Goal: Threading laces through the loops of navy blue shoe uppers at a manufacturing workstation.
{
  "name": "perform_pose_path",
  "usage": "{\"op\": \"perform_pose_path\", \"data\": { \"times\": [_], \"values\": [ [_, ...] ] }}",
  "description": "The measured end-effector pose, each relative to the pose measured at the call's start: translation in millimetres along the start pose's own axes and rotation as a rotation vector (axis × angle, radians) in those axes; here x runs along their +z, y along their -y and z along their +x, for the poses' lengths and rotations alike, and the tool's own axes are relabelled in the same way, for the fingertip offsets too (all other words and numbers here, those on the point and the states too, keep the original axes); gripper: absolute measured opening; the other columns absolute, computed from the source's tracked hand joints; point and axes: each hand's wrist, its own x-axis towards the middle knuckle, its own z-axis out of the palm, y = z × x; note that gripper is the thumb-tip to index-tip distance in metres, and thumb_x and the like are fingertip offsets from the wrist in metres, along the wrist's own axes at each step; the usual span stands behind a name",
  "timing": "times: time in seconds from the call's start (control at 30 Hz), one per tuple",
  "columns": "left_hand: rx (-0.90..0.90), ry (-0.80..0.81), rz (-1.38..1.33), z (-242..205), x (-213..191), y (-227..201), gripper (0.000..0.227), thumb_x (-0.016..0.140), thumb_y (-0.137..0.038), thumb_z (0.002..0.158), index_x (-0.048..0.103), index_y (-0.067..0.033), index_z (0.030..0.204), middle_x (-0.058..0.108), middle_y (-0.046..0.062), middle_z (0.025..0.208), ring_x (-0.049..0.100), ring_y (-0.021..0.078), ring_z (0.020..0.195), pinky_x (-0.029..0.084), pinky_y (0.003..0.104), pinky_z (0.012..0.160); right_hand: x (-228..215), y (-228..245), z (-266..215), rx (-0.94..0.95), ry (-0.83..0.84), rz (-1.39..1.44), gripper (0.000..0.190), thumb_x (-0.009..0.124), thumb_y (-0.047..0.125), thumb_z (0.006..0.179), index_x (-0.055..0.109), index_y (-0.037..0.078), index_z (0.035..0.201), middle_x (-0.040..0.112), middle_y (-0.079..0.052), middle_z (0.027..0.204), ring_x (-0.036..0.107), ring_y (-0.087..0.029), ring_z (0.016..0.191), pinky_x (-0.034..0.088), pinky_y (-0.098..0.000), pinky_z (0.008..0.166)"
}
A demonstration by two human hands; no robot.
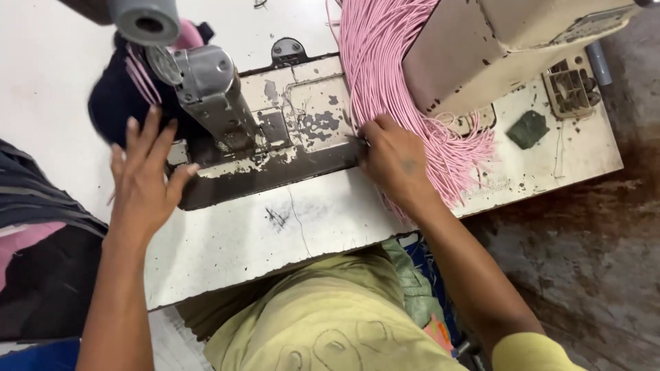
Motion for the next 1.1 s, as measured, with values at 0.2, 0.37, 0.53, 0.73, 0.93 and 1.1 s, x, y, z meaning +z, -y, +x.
{"op": "perform_pose_path", "data": {
  "times": [0.2,0.37,0.53,0.73,0.93,1.1],
  "values": [
    [0.010,-0.444,-0.324,-44.3,43.0,-51.9,0.062,0.074,-0.025,0.096,0.051,-0.0008,0.148,0.034,0.024,0.163,0.039,0.0388,0.149,0.037,0.058,0.118,36.8,-4.0,20.7,0.164,0.146,-0.128,0.024,0.067,0.026,0.096,0.070,0.003,0.093,0.064,-0.011,0.085,0.055,-0.020,0.054,0.045,-0.0378,0.043],
    [-0.207,-0.278,-0.880,-101.5,76.7,-122.5,0.037,0.074,-0.023,0.093,0.067,-0.0076,0.126,0.073,0.010,0.126,0.070,0.0255,0.117,0.060,0.040,0.100,19.6,6.6,-6.8,0.193,0.211,-0.091,0.022,0.067,0.025,0.098,0.069,0.005,0.090,0.064,-0.010,0.081,0.056,-0.022,0.056,0.046,-0.0383,0.046],
    [-0.224,0.187,-1.776,-101.7,57.9,-134.3,0.051,0.055,-0.038,0.098,0.053,-0.0092,0.141,0.069,0.009,0.128,0.065,0.0197,0.118,0.053,0.036,0.100,-15.0,58.5,-76.4,-0.316,0.572,0.595,0.026,0.081,0.010,0.067,0.072,0.008,0.092,0.072,-0.011,0.087,0.070,-0.029,0.075,0.056,-0.0390,0.066],
    [-0.340,-0.003,-2.121,-116.4,88.8,-103.2,0.045,0.047,-0.039,0.119,0.063,0.0027,0.113,0.042,-0.008,0.066,0.036,0.0023,0.053,0.035,0.024,0.051,14.7,69.6,-123.3,-0.275,0.686,0.736,0.021,0.080,0.014,0.079,0.074,0.005,0.097,0.074,-0.010,0.085,0.073,-0.025,0.073,0.056,-0.0362,0.065],
    [-0.343,0.046,-1.480,-166.2,103.4,-122.4,0.056,0.032,-0.045,0.110,0.063,-0.0063,0.084,0.039,-0.006,0.058,0.031,0.0069,0.048,0.027,0.026,0.044,43.8,89.2,-92.0,0.225,0.463,1.295,0.028,0.068,0.023,0.099,0.074,-0.002,0.108,0.077,-0.006,0.090,0.058,-0.009,0.072,0.048,-0.0264,0.064],
    [-0.218,0.067,-1.290,-188.3,123.9,-125.2,0.052,0.043,-0.042,0.114,0.065,-0.0027,0.088,0.047,-0.001,0.066,0.044,0.0111,0.059,0.040,0.030,0.056,56.0,119.3,-62.2,0.392,0.468,1.531,0.030,0.069,0.018,0.096,0.070,-0.005,0.114,0.075,-0.008,0.087,0.048,-0.006,0.058,0.036,-0.0215,0.051]
  ]
}}
